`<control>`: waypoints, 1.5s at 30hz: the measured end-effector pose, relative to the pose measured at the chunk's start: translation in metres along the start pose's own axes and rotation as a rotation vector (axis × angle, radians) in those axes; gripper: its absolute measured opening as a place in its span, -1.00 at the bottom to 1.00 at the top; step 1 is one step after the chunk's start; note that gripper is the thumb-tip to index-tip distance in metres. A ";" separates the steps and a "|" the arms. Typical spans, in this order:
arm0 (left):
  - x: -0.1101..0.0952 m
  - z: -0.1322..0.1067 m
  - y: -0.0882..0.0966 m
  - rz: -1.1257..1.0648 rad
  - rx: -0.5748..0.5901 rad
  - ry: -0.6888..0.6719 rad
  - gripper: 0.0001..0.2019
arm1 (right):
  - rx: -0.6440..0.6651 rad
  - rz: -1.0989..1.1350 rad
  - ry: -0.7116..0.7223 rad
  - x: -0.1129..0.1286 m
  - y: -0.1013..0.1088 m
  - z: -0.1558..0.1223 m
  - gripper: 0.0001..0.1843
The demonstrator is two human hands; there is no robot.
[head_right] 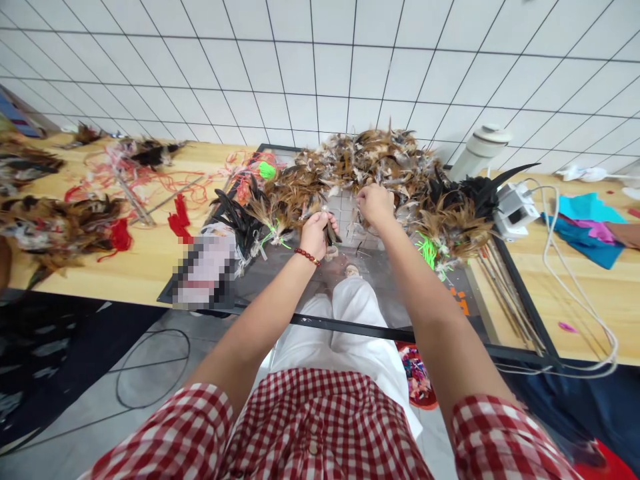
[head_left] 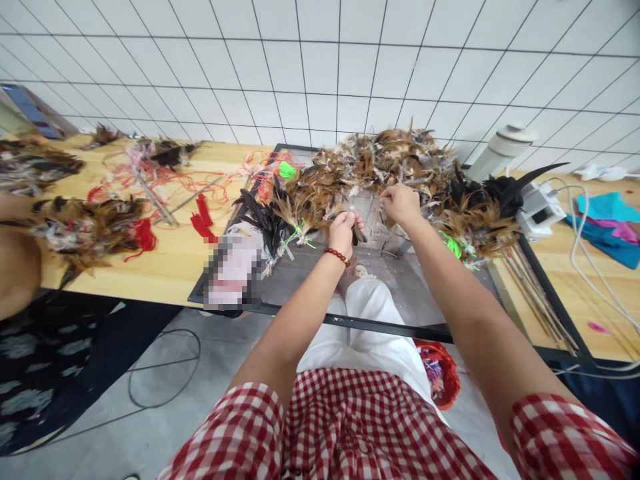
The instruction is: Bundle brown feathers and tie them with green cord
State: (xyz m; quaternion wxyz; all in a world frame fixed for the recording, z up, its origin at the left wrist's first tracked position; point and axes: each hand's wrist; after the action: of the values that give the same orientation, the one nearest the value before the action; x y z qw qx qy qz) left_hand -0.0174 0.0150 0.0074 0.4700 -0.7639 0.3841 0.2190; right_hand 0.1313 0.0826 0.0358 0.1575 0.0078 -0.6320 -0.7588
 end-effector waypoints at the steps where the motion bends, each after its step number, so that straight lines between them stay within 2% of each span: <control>1: 0.000 -0.001 0.000 0.003 0.000 0.003 -0.76 | 0.006 -0.007 -0.008 -0.001 0.000 -0.001 -0.65; 8: -0.002 -0.004 -0.001 -0.004 -0.013 0.006 -0.73 | 0.108 0.015 -0.125 0.009 -0.021 0.011 -0.69; 11: -0.002 -0.002 -0.001 -0.007 -0.015 0.008 -0.74 | 0.071 0.098 -0.147 0.007 -0.022 0.015 -0.76; 13: -0.001 -0.001 -0.001 -0.005 -0.013 -0.002 -0.73 | 0.003 0.282 -0.096 0.003 -0.015 0.014 -0.81; 15: 0.000 0.000 -0.001 0.003 -0.016 -0.020 -0.73 | -0.033 0.562 0.012 0.000 -0.005 0.007 -0.82; 18: 0.003 0.002 -0.002 0.020 0.022 -0.048 -0.74 | -0.037 0.960 0.160 0.005 0.007 -0.012 -0.69; 21: 0.007 0.005 -0.001 0.040 0.110 -0.065 -0.76 | -0.087 1.180 0.209 0.018 0.008 -0.031 -0.55; 24: 0.009 0.006 0.001 0.068 0.177 -0.087 -0.79 | -0.151 1.289 0.193 0.030 0.002 -0.043 -0.50; 28: 0.010 0.002 0.002 0.141 0.261 -0.052 -0.79 | -0.266 1.335 0.147 0.034 -0.010 -0.049 -0.52; 30: 0.010 -0.002 0.001 0.177 0.288 -0.028 -0.78 | -0.276 1.325 0.116 0.031 -0.016 -0.050 -0.52; 33: 0.009 -0.007 0.000 0.205 0.309 0.019 -0.80 | -0.288 1.257 0.100 0.025 -0.025 -0.050 -0.55; 35: 0.009 -0.008 0.001 0.226 0.315 0.050 -0.81 | -0.347 1.168 0.116 0.021 -0.029 -0.049 -0.57; 39: 0.008 -0.007 0.001 0.213 0.309 0.009 -0.74 | -0.440 1.089 0.116 0.013 -0.034 -0.047 -0.54; 42: 0.008 -0.006 0.000 0.166 0.301 -0.009 -0.71 | -0.383 1.090 0.093 0.005 -0.034 -0.047 -0.52; 45: 0.006 -0.006 -0.001 0.127 0.243 -0.003 -0.72 | -0.273 1.005 0.083 -0.005 -0.031 -0.049 -0.66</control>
State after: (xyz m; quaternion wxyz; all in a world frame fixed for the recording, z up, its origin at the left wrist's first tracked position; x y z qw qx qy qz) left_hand -0.0136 0.0077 0.0065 0.5447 -0.6752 0.4548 0.2014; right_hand 0.1390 0.0419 -0.0052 0.5268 -0.2871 -0.4464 -0.6640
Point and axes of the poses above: each hand's wrist, its own z-axis towards the middle knuckle, its own y-axis out of the back of the hand, x = y × z, and after that the axes turned 12 degrees about y, right-handed
